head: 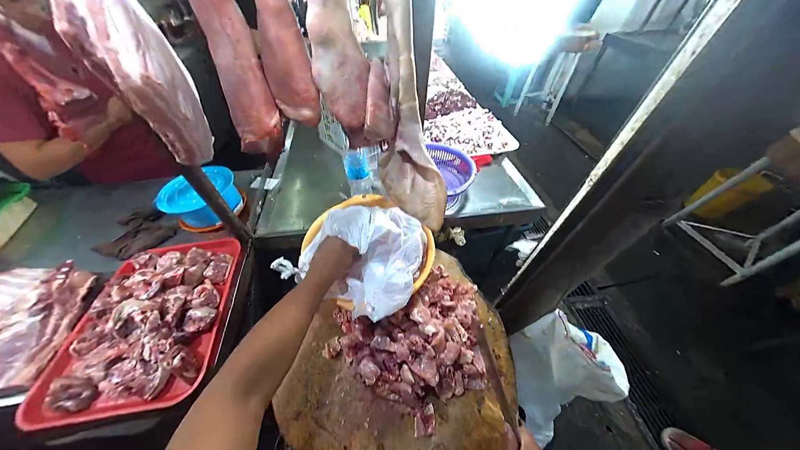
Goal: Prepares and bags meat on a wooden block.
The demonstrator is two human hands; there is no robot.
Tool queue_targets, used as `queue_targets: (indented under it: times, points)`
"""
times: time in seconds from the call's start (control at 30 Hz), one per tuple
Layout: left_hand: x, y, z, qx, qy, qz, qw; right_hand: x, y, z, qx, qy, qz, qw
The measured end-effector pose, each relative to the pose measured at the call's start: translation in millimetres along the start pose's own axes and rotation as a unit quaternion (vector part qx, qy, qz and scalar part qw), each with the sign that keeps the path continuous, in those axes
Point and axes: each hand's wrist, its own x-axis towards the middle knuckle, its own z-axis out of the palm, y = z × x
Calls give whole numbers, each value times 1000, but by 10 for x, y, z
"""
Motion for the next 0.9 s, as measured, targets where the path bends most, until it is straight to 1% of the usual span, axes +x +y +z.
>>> queue_targets:
  times: [0.03, 0.07, 0.1, 0.13, 0.17, 0.2, 0.23, 0.27, 0.33, 0.4, 0.43, 0.47, 0.5, 0.53, 0.57, 0.6, 0.63, 0.67, 0.7, 0.77, 0.8, 0.83, 0.87, 0.9]
  points:
    - [309, -241, 408, -5, 224, 105, 969, -11, 9, 4, 25, 17, -6, 1000]
    - [617, -336, 378, 6, 174, 109, 979, 7, -1, 20, 43, 32, -9, 998]
    - [929, -401, 322, 22, 106, 90, 990, 10, -3, 28, 54, 38, -9, 998]
    - [1253, -526, 422, 24, 127, 100, 987, 14, 7, 26, 60, 37, -5, 998]
    - [1605, -712, 631, 14, 239, 143, 960, 30, 26, 26, 62, 34, -5, 998]
    - [1778, -835, 724, -19, 299, 174, 938, 38, 58, 18, 68, 30, -12, 997]
    - [1765, -914, 750, -62, 322, 192, 925, 36, 94, -7, 77, 26, -25, 996]
    - [1649, -978, 754, -118, 335, 193, 915, 33, 119, -45, 86, 22, -43, 995]
    - [1278, -1124, 850, -275, 362, 161, 876, -70, 115, -137, 119, -9, -98, 988]
    - [943, -1243, 1101, -433, 393, 89, 806, -231, 18, -235, 158, -86, -178, 967]
    - [802, -1248, 1206, -499, 405, 60, 764, -286, -91, -281, 148, -137, -212, 956]
    - [661, -1210, 1328, -559, 409, 44, 719, -332, -224, -317, 110, -181, -237, 948]
    - [523, -1138, 1480, -617, 405, 42, 673, -366, -366, -335, 54, -218, -245, 943]
    - [385, -1047, 1662, -670, 391, 46, 629, -382, -502, -343, -3, -250, -232, 940]
    - [260, -958, 1863, -706, 376, 45, 599, -363, -612, -324, -51, -280, -204, 937]
    - [169, -895, 2086, -725, 363, 34, 584, -327, -678, -277, -81, -297, -177, 935]
    - [93, -856, 2330, -734, 350, 16, 582, -291, -694, -234, -93, -300, -154, 937]
    - [38, -849, 2586, -724, 335, -7, 603, -231, -683, -212, -98, -302, -139, 938]
    - [-1, -884, 2848, -693, 321, -28, 645, -168, -660, -197, -99, -297, -136, 940]
    - [-109, -1025, 3338, -584, 283, -49, 759, -123, -626, -181, -90, -285, -151, 942]
    - [-178, -1104, 3510, -528, 263, -47, 806, -130, -640, -187, -74, -279, -160, 944]
    - [-245, -1151, 3616, -480, 257, -41, 838, -126, -670, -225, -52, -264, -173, 948]
    - [-304, -1180, 3667, -441, 263, -31, 858, -112, -728, -291, -23, -234, -195, 952]
    - [-352, -1209, 3689, -411, 278, -19, 868, -115, -809, -375, 21, -188, -224, 956]
